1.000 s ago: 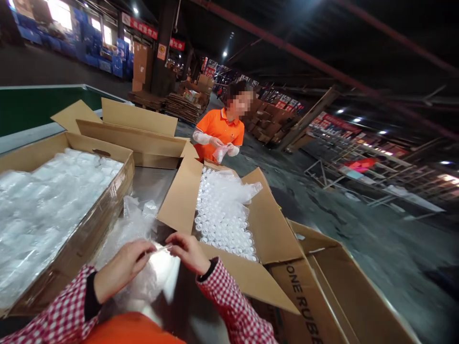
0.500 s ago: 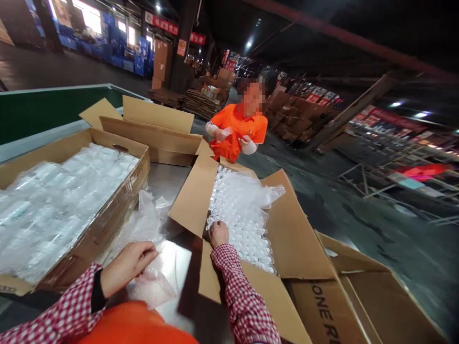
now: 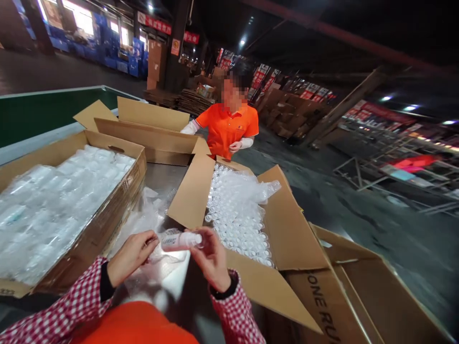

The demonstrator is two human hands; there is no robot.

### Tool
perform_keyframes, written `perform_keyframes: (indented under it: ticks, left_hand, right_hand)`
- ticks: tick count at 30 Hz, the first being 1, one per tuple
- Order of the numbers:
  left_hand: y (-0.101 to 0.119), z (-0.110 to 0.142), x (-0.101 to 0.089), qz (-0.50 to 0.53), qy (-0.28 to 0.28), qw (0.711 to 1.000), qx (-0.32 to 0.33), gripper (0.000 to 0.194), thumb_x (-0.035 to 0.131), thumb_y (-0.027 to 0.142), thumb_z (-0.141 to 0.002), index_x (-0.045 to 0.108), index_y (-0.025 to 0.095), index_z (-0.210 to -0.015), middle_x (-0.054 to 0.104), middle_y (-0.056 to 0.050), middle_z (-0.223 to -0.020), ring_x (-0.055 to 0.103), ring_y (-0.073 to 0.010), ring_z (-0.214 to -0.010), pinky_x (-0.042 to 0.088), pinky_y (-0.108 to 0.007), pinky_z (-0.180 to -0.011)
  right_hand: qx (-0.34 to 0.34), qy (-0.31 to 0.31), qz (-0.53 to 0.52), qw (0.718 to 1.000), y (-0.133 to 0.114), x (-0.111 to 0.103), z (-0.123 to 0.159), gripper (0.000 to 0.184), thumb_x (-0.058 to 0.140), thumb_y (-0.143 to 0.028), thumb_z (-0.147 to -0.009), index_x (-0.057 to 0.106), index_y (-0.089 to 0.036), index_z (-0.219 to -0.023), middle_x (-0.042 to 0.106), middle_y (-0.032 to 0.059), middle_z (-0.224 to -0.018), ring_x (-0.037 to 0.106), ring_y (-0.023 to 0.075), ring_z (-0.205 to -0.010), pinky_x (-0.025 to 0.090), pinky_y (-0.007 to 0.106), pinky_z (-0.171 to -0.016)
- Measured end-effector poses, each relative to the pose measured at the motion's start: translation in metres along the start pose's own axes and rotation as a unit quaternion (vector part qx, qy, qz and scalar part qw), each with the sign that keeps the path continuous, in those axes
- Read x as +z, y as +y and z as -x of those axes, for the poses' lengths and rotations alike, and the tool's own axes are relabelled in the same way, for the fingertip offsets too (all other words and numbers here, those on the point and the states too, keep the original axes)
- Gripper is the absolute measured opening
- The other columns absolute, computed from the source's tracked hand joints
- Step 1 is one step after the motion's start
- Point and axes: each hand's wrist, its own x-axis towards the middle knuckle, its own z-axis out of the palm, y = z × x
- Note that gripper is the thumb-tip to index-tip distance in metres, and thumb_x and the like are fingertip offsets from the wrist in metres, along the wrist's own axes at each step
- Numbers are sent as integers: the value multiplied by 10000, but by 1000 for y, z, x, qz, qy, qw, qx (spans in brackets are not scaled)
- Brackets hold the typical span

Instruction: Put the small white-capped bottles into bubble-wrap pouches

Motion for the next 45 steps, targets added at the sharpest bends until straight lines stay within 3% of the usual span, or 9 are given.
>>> perform_keyframes:
  ticks: [6, 10, 16, 24, 32, 37, 39, 42, 45]
  left_hand:
    - [6, 14, -1, 33, 36, 999, 23, 350, 355, 452, -898, 522, 175, -765, 509, 19, -614, 534, -146, -573, 381, -236, -564]
    - [1, 20, 0, 44, 43, 998, 17, 314, 364, 430, -893, 515, 177, -783, 505, 26, -605, 528, -136, -538, 389, -230, -540]
    - [-7, 27, 8, -31, 59, 997, 45, 264, 379, 347, -885, 530, 169, -762, 563, -5, -683, 541, -151, -656, 374, -252, -630]
    - [3, 38, 9, 38, 13, 999, 19, 289, 360, 408, -888, 498, 178, -780, 519, 24, -607, 522, -135, -546, 359, -238, -546]
    - [24, 41, 3, -141, 76, 986, 54, 219, 361, 303, -884, 517, 184, -788, 531, 1, -672, 498, -154, -640, 319, -276, -629]
    - [35, 33, -2, -74, 89, 989, 90, 221, 366, 306, -884, 492, 186, -748, 527, 11, -634, 518, -142, -610, 357, -259, -618]
    - [40, 32, -7, -27, 91, 992, 79, 230, 374, 329, -887, 485, 187, -743, 527, 23, -589, 543, -138, -573, 376, -252, -603]
    - [50, 36, -19, 54, 88, 993, 51, 252, 406, 390, -879, 475, 188, -744, 516, 40, -558, 588, -140, -538, 409, -239, -564]
    - [57, 43, -30, 107, 67, 990, 62, 278, 444, 440, -865, 483, 184, -762, 542, 38, -591, 615, -142, -555, 445, -231, -561]
  right_hand:
    - [-51, -150, 158, 975, 23, 32, 14, 369, 536, -270, -882, 456, -206, -1236, 590, 107, -1180, 565, 213, -1076, 473, 376, -934]
    - [-29, -296, 308, 904, 15, 52, 16, 418, 488, -322, -909, 422, -171, -1292, 574, 142, -1144, 602, 234, -980, 520, 378, -841]
    - [61, -334, 497, 799, 0, 78, 20, 450, 295, -420, -957, 452, -130, -1263, 596, 160, -968, 638, 259, -736, 523, 399, -626]
    - [21, -315, 232, 920, 14, 69, 33, 348, 407, -251, -936, 355, -156, -1267, 615, 108, -1064, 615, 187, -904, 494, 305, -787]
    - [18, -172, 546, 820, -2, 81, 31, 238, 480, -330, -900, 565, -170, -1054, 636, 104, -875, 623, 241, -763, 479, 331, -631]
    - [-51, -200, 307, 929, -23, 56, 30, 300, 487, -243, -890, 512, -163, -1178, 645, 105, -1001, 605, 207, -908, 503, 332, -783]
    - [-48, -97, 198, 974, -15, 45, 39, 247, 497, -289, -897, 554, -199, -1119, 648, 83, -1012, 607, 191, -922, 502, 326, -806]
    - [-2, 81, 85, 993, 19, 37, 53, 567, 679, -403, -766, 461, -224, -1257, 539, 116, -1264, 528, 240, -1141, 439, 405, -966]
    - [69, 49, -40, 996, 53, 44, 56, 1007, 786, -497, -606, 237, -260, -1417, 282, 124, -1492, 310, 275, -1351, 306, 463, -1088]
